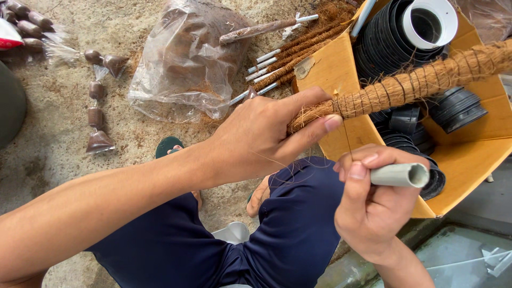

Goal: The person sits on the floor and wraps a thin string around a long cylindrical object covered in fibrous material. They use a white plastic tube to guide the string and secure it in place while rotating the object.

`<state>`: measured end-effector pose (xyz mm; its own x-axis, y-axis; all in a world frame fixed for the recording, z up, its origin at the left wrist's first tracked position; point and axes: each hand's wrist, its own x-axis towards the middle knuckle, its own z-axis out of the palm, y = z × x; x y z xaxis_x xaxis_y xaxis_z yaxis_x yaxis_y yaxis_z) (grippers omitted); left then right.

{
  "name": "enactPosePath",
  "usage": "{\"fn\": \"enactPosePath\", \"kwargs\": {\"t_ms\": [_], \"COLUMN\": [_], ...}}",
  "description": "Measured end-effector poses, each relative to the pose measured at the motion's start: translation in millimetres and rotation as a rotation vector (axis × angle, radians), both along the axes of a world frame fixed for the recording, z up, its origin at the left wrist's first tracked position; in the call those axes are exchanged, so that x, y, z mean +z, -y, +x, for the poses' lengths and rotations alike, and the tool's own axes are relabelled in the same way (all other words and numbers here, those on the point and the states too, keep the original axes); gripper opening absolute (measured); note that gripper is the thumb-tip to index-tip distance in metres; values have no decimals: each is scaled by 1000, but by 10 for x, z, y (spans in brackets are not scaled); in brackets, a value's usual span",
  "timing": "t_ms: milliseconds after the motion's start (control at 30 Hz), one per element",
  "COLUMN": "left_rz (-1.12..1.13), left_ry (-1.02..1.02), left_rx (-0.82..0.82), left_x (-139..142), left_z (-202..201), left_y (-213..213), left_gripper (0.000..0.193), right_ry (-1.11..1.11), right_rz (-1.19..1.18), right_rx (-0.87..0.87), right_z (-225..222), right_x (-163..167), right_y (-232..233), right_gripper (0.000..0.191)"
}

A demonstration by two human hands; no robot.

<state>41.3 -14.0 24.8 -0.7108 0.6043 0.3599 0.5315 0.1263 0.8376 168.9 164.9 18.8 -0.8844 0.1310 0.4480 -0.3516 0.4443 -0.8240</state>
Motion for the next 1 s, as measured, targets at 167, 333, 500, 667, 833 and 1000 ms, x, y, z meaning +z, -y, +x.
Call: {"fn": "enactPosePath", "kwargs": {"t_ms": [167, 333, 500, 667, 833, 1000], "left_rz": [-7, 110, 142, 79, 63, -175], "left_ry": [144, 226, 238, 124, -214, -565], "left_rx": [-67, -99, -152, -127, -289, -331], "left_x": [-8, -4, -19, -51, 13, 96], "left_z": [2, 26, 22, 27, 94, 218], "left_y": [-28, -52, -39, 3, 79, 137], "left_gripper": [49, 50, 46, 42, 35, 31], "right_ry": [57, 63, 26, 114, 540, 767], "right_rz": [29, 18, 330, -348, -959, -687], "right_rx": [-60, -155, -284, 145, 513, 753], "right_z": [-2, -13, -62, -134, -320, -600], "right_x": [-80, -101, -77, -206, -353, -44], "right_y": [11, 94, 136, -21, -413, -728], "right_gripper": [21, 17, 14, 15, 36, 31]}}
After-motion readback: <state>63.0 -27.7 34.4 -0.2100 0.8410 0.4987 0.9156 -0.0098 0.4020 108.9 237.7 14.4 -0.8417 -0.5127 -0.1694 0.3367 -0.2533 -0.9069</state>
